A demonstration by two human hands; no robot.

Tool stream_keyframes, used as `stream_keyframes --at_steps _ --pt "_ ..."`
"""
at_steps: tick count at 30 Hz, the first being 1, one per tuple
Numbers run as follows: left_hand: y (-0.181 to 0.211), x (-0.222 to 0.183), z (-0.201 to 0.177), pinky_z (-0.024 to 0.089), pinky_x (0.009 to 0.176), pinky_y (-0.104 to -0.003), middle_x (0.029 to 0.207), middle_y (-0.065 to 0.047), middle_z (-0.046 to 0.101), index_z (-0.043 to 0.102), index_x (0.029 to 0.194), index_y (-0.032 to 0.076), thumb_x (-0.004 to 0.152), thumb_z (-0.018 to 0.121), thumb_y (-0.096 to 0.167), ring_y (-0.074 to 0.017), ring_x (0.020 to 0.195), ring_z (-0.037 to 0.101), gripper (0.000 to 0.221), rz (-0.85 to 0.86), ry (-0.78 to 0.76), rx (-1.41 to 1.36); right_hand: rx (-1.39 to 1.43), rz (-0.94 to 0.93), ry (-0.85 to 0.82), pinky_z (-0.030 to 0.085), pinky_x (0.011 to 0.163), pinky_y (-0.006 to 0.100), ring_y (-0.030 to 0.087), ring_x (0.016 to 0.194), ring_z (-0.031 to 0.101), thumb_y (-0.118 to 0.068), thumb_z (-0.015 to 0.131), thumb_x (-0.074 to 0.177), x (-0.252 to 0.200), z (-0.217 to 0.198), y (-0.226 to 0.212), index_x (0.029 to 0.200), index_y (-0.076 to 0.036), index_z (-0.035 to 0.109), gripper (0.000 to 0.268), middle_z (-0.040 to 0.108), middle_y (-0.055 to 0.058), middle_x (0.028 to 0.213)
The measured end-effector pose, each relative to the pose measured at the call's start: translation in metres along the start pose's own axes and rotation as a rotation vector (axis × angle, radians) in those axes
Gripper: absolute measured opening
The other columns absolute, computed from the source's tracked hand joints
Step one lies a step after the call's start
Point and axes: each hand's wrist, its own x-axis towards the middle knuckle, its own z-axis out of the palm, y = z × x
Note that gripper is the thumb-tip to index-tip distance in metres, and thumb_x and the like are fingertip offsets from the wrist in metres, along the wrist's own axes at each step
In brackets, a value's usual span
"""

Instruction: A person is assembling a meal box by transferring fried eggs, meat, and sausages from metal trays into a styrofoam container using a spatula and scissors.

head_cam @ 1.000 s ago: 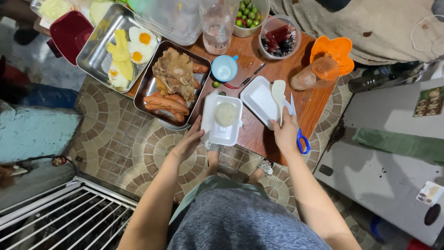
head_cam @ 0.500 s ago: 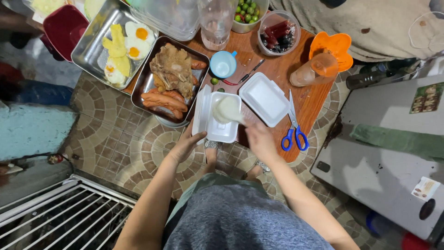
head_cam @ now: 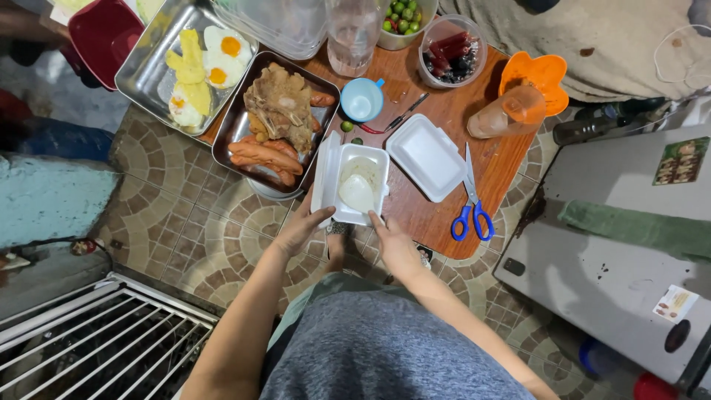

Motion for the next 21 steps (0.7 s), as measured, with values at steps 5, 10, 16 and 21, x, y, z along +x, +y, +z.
stream_keyframes --at_steps 5,10,16,21 --pt "-0.001 -0.002 -0.001 0.026 0.119 -0.060 0.170 -0.018 0.005 0.011 0.164 0.018 0.086 0.079 0.029 -0.0433 0.154 0.009 0.105 0.005 0.003 -0.019 -0.009 -0.001 -0.062 0.058 0.063 0.046 0.038 0.073 0.067 -0.017 0.045 0.099 -0.014 0.015 0.004 0.156 -0.021 0.043 0.057 0.054 0.010 0.093" --pt "-0.004 0.001 -0.002 0.026 0.119 -0.058 0.170 -0.018 0.005 0.011 0.164 0.018 0.086 0.079 0.026 -0.0430 0.154 0.011 0.104 0.017 -0.001 -0.054 0.075 -0.028 0.019 0.058 0.062 0.048 0.042 0.075 0.066 -0.014 0.048 0.096 -0.012 0.013 0.018 0.155 -0.023 0.042 0.060 0.051 0.010 0.094" --pt "-0.005 -0.004 0.000 0.025 0.120 -0.056 0.170 -0.017 0.006 0.011 0.164 0.017 0.086 0.079 0.025 -0.0419 0.153 0.011 0.103 0.037 0.007 -0.071 0.210 0.018 0.119 0.058 0.067 0.040 0.034 0.081 0.068 -0.012 0.043 0.102 0.019 0.010 0.040 0.156 -0.019 0.046 0.055 0.054 0.008 0.093" --pt "-0.006 -0.003 -0.002 0.026 0.119 -0.056 0.170 -0.017 0.008 0.011 0.164 0.018 0.085 0.080 0.029 -0.0416 0.153 0.013 0.105 0.035 0.002 -0.046 0.197 0.003 0.160 0.059 0.069 0.035 0.028 0.083 0.070 -0.018 0.050 0.104 0.033 -0.003 0.038 0.147 -0.021 0.058 0.044 0.057 0.005 0.090"
